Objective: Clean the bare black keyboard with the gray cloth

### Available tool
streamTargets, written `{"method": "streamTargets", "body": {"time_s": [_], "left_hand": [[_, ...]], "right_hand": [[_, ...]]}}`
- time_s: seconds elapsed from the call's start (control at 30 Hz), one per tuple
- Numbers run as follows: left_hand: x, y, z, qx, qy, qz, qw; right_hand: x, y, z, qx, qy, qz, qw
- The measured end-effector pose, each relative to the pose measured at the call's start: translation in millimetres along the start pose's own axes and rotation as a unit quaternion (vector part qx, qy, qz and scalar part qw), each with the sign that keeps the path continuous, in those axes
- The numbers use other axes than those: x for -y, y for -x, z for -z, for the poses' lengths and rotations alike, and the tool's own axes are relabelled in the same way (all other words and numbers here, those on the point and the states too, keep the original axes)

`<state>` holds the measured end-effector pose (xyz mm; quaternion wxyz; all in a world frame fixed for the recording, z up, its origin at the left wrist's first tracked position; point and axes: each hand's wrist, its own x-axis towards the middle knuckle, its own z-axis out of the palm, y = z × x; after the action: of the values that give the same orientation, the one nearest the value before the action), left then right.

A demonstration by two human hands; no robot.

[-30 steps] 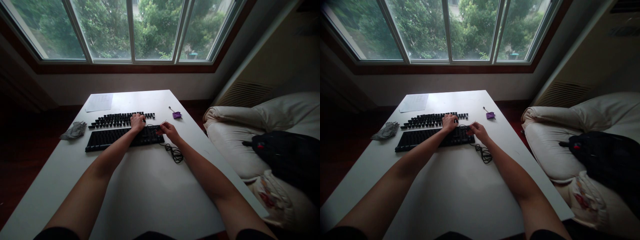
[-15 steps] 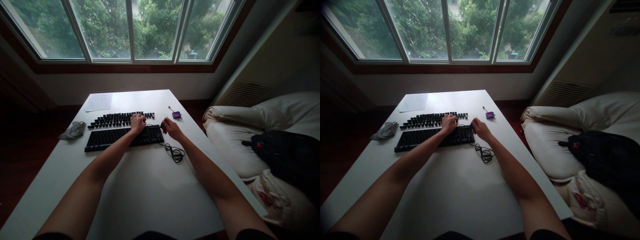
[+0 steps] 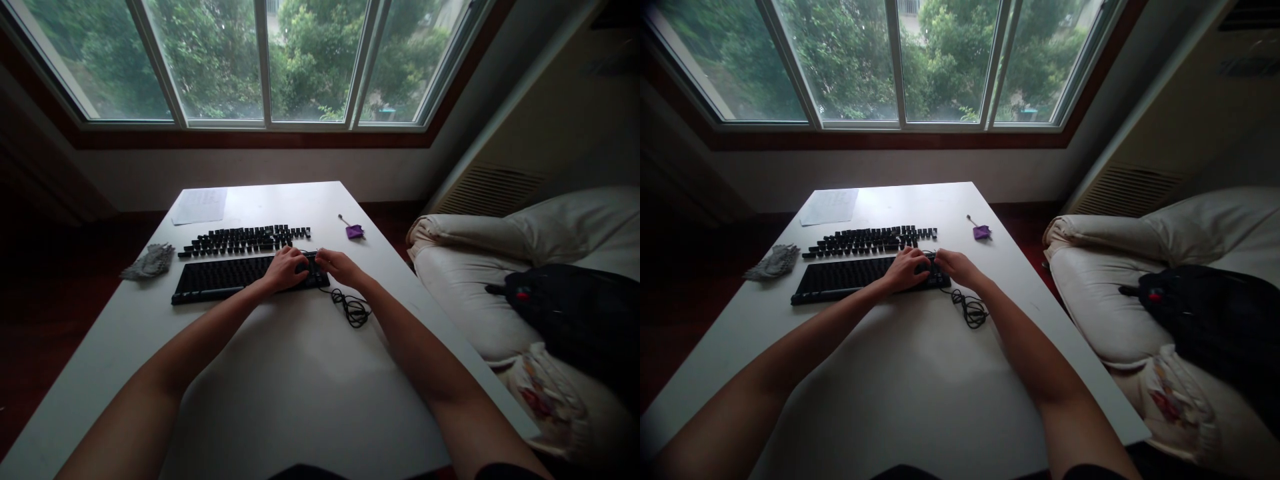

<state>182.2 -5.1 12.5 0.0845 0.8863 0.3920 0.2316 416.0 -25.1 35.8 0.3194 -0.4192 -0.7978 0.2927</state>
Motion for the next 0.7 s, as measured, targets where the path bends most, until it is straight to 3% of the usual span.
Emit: {"method": "streamTargets", "body": {"time_s": [0.17,0.4,0.7], "left_hand": [[-5.0,3.8,0.0,0.013,0.013,-0.012,1.0],[-3.9,5.6,0.0,0.005,0.023,-0.01,1.0],[-12.7,8.3,0.8,0.004,0.027,-0.001,1.0]], "right_hand": [[-8.1,2.4,12.1,0.009,-0.039,-0.018,0.999],[-37.2,6.2,28.9,0.061,-0.206,-0.087,0.973],[-35.7,3.5,25.6,-0.028,-0.293,-0.117,0.948]]}}
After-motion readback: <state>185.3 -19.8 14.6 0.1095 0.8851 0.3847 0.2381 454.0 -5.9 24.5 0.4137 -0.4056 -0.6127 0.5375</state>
